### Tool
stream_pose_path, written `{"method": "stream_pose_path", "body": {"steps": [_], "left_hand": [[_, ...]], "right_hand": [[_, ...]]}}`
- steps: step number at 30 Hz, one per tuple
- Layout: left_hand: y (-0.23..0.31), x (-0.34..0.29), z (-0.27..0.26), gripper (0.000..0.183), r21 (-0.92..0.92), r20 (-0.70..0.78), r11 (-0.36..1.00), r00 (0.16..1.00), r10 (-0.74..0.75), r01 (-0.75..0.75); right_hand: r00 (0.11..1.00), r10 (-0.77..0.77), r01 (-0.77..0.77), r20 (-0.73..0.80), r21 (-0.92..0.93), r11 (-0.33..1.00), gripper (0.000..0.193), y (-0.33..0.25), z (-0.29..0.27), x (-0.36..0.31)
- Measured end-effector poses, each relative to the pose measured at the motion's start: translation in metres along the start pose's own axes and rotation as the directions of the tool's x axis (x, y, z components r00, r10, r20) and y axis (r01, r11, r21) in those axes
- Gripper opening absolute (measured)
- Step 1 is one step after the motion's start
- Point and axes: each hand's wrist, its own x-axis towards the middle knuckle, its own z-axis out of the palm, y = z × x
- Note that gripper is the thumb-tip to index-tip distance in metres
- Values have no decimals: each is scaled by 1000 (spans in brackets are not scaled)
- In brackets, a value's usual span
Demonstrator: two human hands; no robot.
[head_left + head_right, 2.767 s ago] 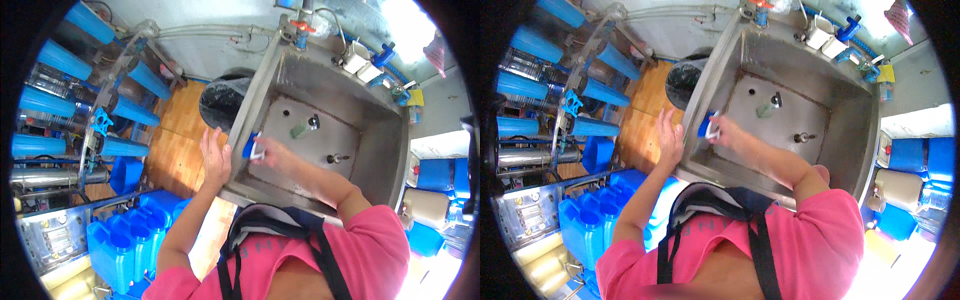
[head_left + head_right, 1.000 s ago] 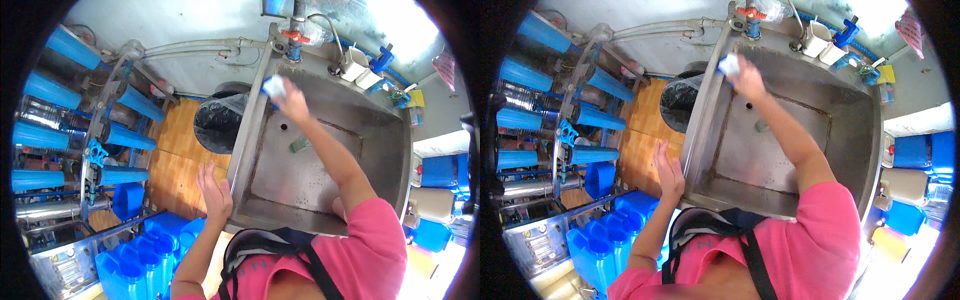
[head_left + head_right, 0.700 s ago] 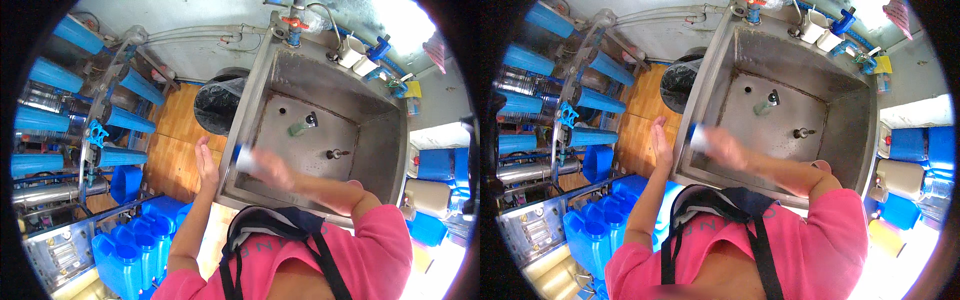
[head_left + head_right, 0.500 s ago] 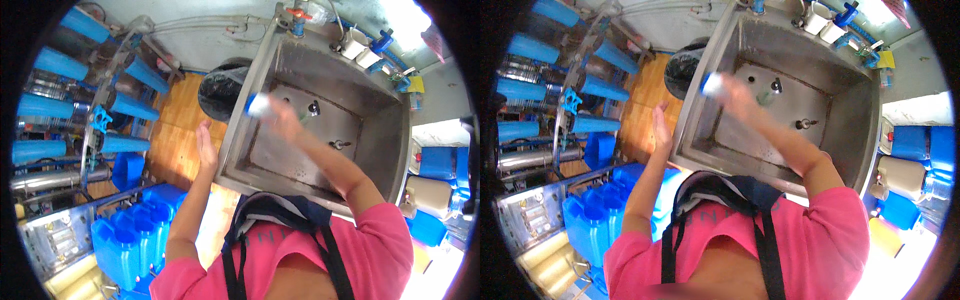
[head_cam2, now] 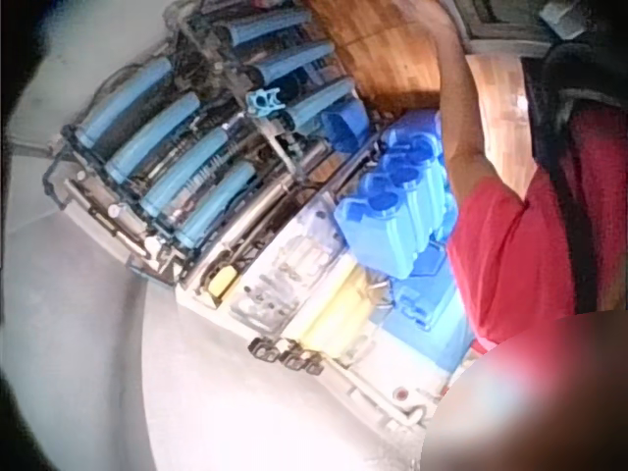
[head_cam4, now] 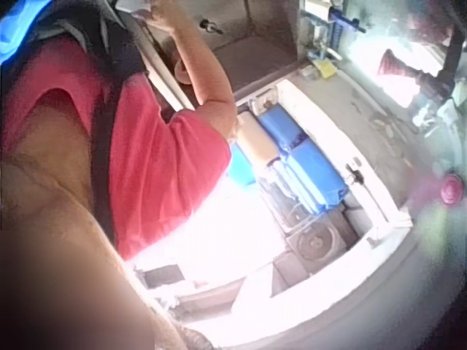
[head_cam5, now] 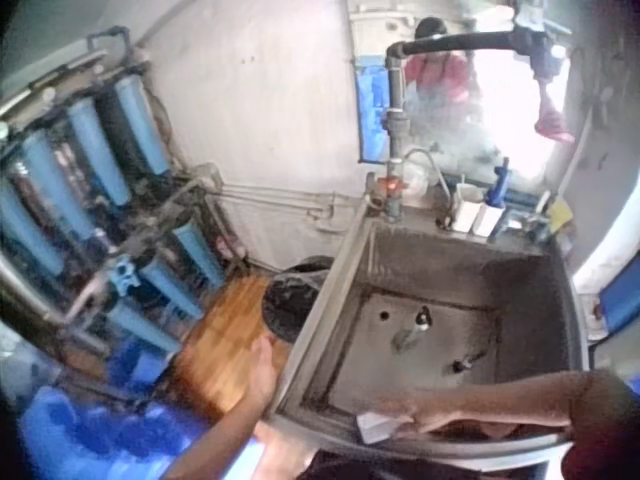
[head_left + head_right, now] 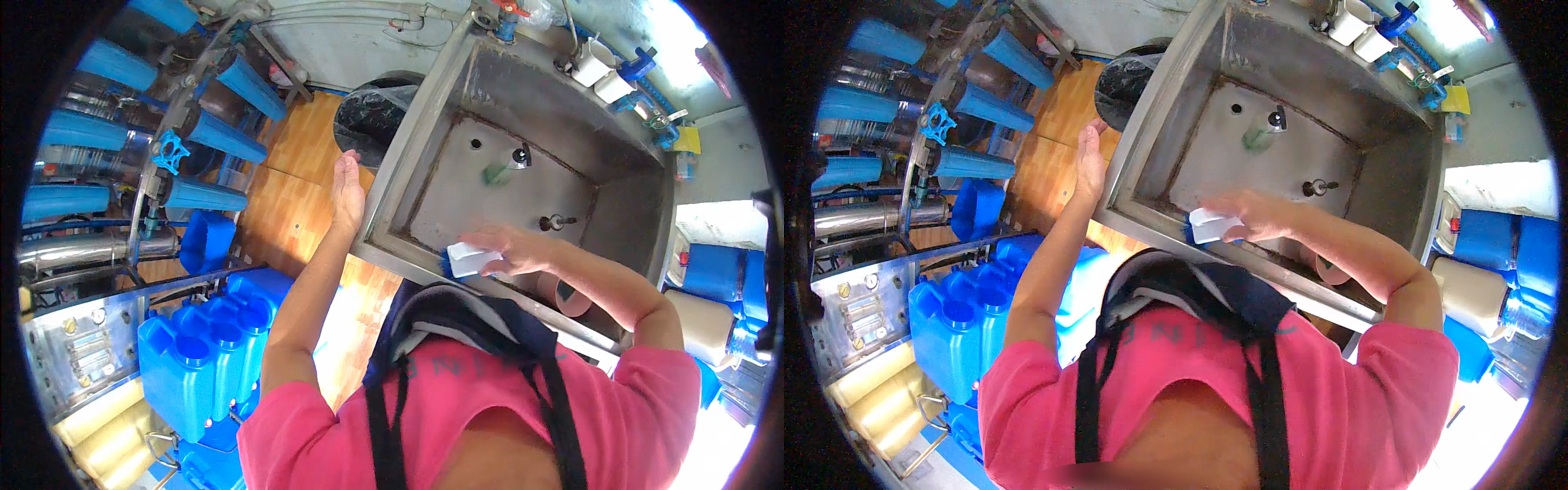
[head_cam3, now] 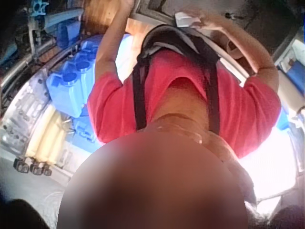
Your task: The person scrubs a stainless steel sink with a sponge and rinses it with water. Then the person mops the tiled floor using a blue mop.
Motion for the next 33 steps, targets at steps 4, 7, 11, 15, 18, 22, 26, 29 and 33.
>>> {"method": "stream_pose_path", "body": {"steps": [4, 7, 11, 15, 18, 22, 26, 29, 33], "left_hand": [[2, -2, 0, 58, 130, 16, 991, 1000, 9, -11], [4, -4, 2, 58, 309, -26, 950, 998, 50, -39], [7, -5, 3, 56, 384, 91, 894, 973, 213, -231], [7, -1, 6, 53, 336, 94, 935, 992, 87, -114], [6, 3, 8, 52, 296, 103, 951, 992, 67, -95], [7, -1, 8, 50, 318, 125, 941, 989, 79, -116], [10, -4, 7, 48, 391, 104, 916, 993, 51, -88], [11, -2, 7, 45, 432, 92, 896, 993, 70, -103], [14, -2, 6, 44, 408, 117, 898, 985, 130, -167]], "right_hand": [[984, -42, 48, -174, 27, 998, 63, -5, 15, 51], [974, -24, 59, -227, 146, 988, 62, 29, 29, 71], [991, -3, 49, -136, 335, 941, 71, 61, 34, -65], [847, 523, -482, -100, 270, 833, 66, 27, 26, -265], [503, 860, -835, 80, 303, 460, 64, 3, 22, -326], [772, 635, -534, -29, 512, 672, 67, 19, 38, -225], [942, 247, -128, -228, 436, 891, 71, 58, 58, -54], [925, 264, -112, -272, 470, 876, 53, 80, 65, -5], [533, 840, -113, 105, 992, -52, 48, 90, 71, 11]]}}
